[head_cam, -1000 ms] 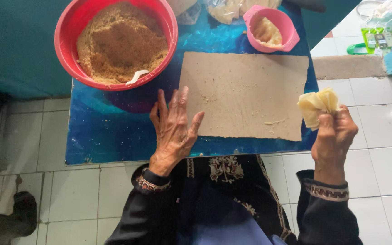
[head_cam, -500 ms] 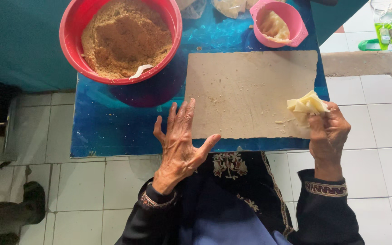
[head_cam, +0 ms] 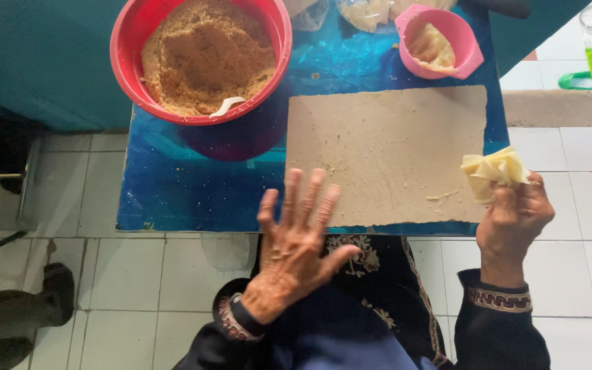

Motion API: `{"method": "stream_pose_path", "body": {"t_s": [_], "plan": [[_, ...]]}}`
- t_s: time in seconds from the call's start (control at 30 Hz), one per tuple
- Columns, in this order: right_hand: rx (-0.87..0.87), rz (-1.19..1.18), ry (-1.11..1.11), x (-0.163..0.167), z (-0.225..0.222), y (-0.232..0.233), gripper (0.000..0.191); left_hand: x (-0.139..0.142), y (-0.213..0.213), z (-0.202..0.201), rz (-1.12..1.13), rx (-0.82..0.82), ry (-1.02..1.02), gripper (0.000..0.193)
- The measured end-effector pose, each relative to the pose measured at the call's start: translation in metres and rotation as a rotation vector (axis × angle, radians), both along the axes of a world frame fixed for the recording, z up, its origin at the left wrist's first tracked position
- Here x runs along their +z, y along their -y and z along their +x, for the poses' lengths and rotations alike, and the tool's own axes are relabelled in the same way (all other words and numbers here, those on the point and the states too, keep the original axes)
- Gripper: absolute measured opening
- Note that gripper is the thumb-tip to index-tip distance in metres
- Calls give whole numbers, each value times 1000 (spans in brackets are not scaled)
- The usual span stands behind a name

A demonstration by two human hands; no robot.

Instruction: The person spoons brown filling from a red bowl onto thin square pastry wrappers, folds each wrapper over the filling and pinches it closed by hand, then stacks the folded pastries on a board on the table, working through the wrappers one at a time.

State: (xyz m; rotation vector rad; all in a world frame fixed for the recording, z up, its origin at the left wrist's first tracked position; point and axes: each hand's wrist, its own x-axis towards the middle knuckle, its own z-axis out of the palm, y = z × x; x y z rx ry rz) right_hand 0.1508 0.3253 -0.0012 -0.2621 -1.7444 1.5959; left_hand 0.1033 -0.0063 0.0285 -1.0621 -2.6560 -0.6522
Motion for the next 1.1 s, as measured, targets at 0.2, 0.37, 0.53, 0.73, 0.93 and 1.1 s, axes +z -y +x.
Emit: {"method": "stream_pose_path", "body": {"t_s": [0.2,0.37,0.53,0.73,0.93,1.1], "plan": [[-63,109,29,-7,2,1,18,-9,-48,-68,-35,-296,-77,91],[-59,91,16,-5,1,1,17,3,22,-120,-219,304,114,79],[-149,202,72,8,0,11,19,-7,8,-57,-156,9,13,85],[-25,42,-32,-8,0,2,14,8,59,-71,-361,414,-48,83],[-419,1498,447,-40,15,-33,20,12,90,-46,-176,211,66,87],[-161,302,145,-42,5,-19,23,39,122,-46,-27,444,3,78]]}}
